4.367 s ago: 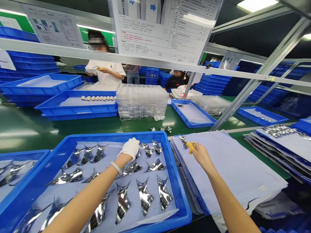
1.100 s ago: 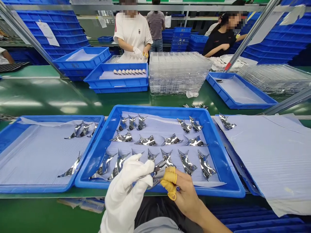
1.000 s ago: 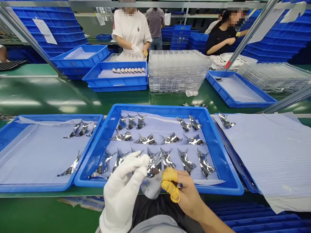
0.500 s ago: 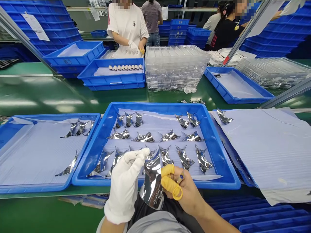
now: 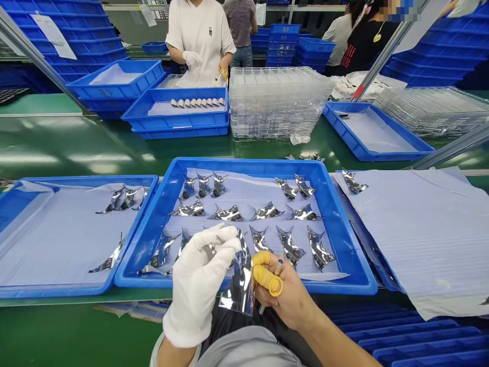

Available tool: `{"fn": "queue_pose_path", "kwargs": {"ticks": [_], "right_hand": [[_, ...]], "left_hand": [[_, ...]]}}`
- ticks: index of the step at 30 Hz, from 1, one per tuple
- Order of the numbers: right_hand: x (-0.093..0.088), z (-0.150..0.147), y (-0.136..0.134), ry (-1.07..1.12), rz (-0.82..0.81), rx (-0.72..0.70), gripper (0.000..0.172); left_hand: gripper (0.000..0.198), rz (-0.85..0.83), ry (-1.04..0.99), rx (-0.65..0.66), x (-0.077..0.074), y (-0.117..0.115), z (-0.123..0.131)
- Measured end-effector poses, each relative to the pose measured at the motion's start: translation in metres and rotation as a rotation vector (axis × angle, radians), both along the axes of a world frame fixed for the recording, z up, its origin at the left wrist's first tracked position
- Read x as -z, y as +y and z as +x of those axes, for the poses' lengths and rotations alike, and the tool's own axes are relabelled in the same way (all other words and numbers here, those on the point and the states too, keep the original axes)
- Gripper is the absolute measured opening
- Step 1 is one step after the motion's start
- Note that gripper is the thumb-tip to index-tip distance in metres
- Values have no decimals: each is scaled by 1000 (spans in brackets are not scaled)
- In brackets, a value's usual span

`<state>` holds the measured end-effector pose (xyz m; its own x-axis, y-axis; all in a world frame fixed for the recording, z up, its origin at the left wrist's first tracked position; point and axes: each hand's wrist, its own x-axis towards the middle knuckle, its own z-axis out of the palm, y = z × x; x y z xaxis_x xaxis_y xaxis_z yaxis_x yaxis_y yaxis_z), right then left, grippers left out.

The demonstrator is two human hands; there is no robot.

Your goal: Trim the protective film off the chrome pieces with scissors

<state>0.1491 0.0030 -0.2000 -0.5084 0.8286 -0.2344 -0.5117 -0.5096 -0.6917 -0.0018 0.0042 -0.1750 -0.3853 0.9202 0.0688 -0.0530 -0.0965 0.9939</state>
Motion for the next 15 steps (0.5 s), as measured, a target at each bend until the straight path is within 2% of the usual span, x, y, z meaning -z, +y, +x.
{"fn": "queue_pose_path", "kwargs": {"ticks": [4,10,15], "right_hand": [[-4,0,-2,4,52,36,38],[-8,-1,-4,-15,101,65,37],[-9,-1,-4,4,102,70,38]], "left_hand": [[22,-43,-13,21,3,1,-4],[32,-165,-141,18,10,2,-6],[36,-237,-231,52,9,3,-1]]}}
